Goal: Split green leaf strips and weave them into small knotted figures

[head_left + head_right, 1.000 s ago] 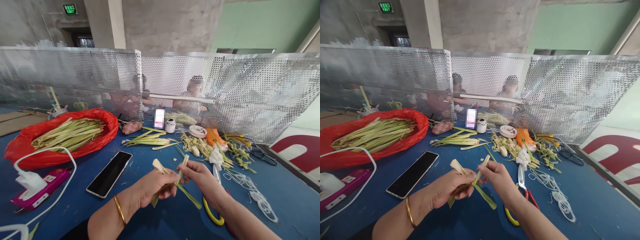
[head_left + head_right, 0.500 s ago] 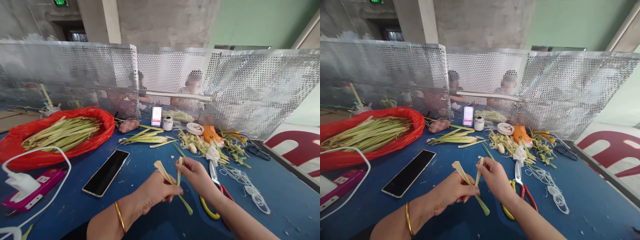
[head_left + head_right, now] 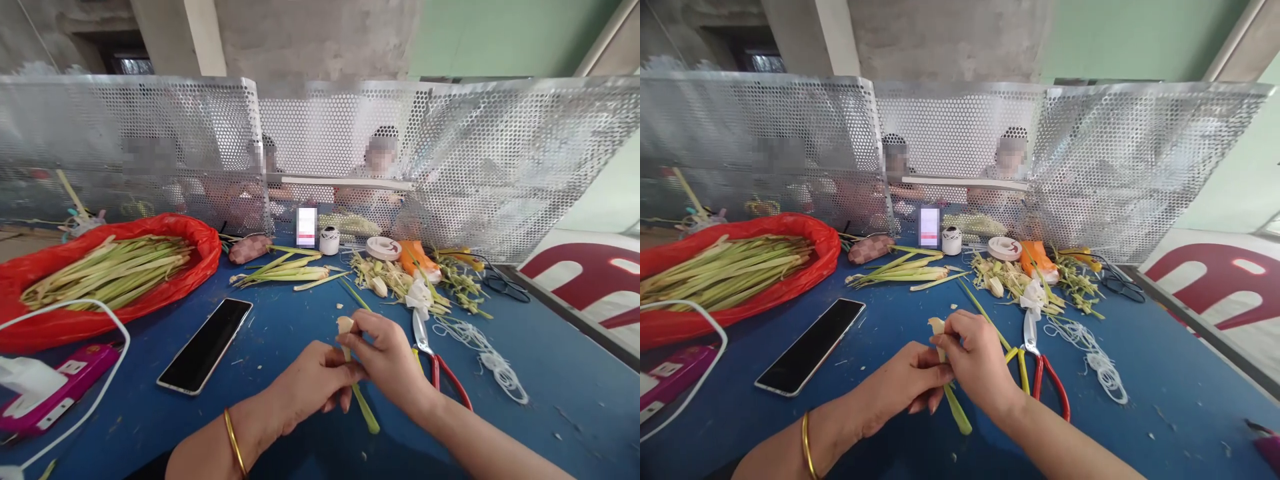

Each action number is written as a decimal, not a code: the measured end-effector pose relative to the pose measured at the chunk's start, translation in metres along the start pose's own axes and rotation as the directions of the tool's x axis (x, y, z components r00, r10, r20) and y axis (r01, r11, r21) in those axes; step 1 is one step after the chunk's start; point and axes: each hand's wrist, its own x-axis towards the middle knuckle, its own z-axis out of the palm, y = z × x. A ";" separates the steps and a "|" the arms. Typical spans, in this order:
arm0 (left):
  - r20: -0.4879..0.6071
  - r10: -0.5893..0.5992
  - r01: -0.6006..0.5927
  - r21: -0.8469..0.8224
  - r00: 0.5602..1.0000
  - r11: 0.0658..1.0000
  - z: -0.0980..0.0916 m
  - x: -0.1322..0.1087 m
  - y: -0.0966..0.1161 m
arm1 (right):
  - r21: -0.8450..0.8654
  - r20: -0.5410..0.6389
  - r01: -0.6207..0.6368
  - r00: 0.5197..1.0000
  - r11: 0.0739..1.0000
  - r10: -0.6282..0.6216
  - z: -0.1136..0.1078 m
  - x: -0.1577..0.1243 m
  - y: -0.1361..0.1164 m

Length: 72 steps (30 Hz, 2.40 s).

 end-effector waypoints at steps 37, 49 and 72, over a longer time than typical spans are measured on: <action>-0.295 0.136 -0.274 -0.501 0.946 0.821 -0.010 0.002 0.008 | 0.273 0.141 -0.184 0.979 0.944 0.150 0.026 -0.015 0.013; -0.222 0.149 -0.261 -0.653 0.963 0.711 -0.024 0.007 0.008 | -0.274 0.075 0.198 0.980 0.941 -0.185 -0.001 -0.014 -0.004; -0.503 0.014 -0.248 -0.401 0.864 0.882 -0.014 0.023 -0.017 | -0.537 0.096 0.509 0.830 0.673 -0.550 0.023 -0.016 0.009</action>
